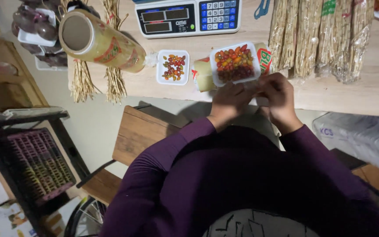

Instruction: The person places chili peppers from a tray into a small white plastic container, weighs the container on a digital scale, adjusts the amount of peppers, and then wraps the container in clear plastic film.

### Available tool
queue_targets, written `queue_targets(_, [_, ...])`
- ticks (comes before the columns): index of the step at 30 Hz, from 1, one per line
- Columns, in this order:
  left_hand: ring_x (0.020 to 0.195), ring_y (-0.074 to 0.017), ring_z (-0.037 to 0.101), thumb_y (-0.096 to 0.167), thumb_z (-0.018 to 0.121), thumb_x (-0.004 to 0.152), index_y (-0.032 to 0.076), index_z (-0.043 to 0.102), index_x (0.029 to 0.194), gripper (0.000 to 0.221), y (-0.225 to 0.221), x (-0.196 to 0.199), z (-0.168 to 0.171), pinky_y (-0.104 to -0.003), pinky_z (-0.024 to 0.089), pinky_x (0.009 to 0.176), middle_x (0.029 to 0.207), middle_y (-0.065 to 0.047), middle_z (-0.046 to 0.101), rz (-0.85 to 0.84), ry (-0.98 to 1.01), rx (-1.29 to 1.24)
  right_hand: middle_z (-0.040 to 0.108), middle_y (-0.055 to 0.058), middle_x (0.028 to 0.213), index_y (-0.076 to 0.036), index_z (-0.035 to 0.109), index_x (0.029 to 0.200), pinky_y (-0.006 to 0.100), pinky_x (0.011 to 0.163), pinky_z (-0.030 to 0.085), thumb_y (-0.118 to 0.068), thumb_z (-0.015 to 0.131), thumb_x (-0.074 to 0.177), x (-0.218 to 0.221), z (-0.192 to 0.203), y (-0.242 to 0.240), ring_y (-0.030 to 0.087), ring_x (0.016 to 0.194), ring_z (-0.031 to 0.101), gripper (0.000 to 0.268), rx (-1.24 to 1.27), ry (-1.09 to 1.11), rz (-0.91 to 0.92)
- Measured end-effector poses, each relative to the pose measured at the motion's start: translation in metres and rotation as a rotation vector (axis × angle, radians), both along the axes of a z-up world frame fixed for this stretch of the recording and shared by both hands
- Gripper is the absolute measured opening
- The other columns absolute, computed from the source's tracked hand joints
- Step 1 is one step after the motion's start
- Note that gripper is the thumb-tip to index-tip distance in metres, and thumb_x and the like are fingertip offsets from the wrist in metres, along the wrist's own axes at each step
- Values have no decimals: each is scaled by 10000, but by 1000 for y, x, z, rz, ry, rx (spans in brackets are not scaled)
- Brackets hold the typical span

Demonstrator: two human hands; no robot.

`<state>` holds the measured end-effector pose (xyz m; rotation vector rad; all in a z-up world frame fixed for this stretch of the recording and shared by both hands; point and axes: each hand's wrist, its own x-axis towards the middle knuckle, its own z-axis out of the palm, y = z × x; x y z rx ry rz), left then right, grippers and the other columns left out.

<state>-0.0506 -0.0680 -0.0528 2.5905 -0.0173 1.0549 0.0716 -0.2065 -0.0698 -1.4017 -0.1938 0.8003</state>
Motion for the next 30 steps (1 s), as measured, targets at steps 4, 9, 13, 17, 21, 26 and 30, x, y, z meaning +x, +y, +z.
queue_targets(4, [608,-273,510,190,557,1017,157,697,1230,257,1,0,-9,-393,473,633,739,-46,515,-17,4,-44,678,53,916,-148,574,960,287,799,594,-107,527,1097,-7,67,8,186,854,715,151,94,163,-116])
queue_targets(9, [638,-264,515,208,518,1044,174,658,1313,305,-4,0,-2,-384,483,674,754,-53,515,36,47,-44,632,123,841,-73,559,929,518,969,619,-112,443,1122,28,-6,-26,327,924,746,229,365,583,-251])
queue_targets(13, [654,-223,545,215,498,1032,187,636,1342,341,-9,-1,-16,-345,484,731,762,-35,542,43,75,2,475,80,728,-46,540,850,527,946,597,-159,468,1115,36,-19,-26,301,784,605,298,402,720,-282])
queue_targets(17, [665,-238,521,227,498,1024,174,601,1385,379,-9,-2,-10,-368,471,719,756,-36,538,42,78,-8,441,30,731,-134,513,886,435,831,543,-186,461,1137,36,-6,-25,244,740,528,262,387,617,-175])
queue_targets(21, [676,-243,535,405,489,986,173,639,1297,416,-14,-2,-12,-389,491,721,776,-44,539,86,23,-15,374,18,719,-168,486,887,396,786,477,-206,453,1139,39,-13,-27,211,709,436,257,397,586,-122])
queue_targets(26, [672,-269,544,259,655,945,183,696,1135,209,-25,6,-39,-401,485,647,774,-45,529,204,-14,-58,413,9,688,-148,567,900,355,689,450,-434,590,1049,34,6,0,172,631,406,323,314,697,31])
queue_targets(30, [701,-258,581,510,481,960,192,650,972,360,-26,8,-41,-354,510,609,822,-26,562,218,-7,-90,431,-27,696,-130,580,817,301,633,473,-244,639,979,37,32,15,135,619,478,207,120,763,327])
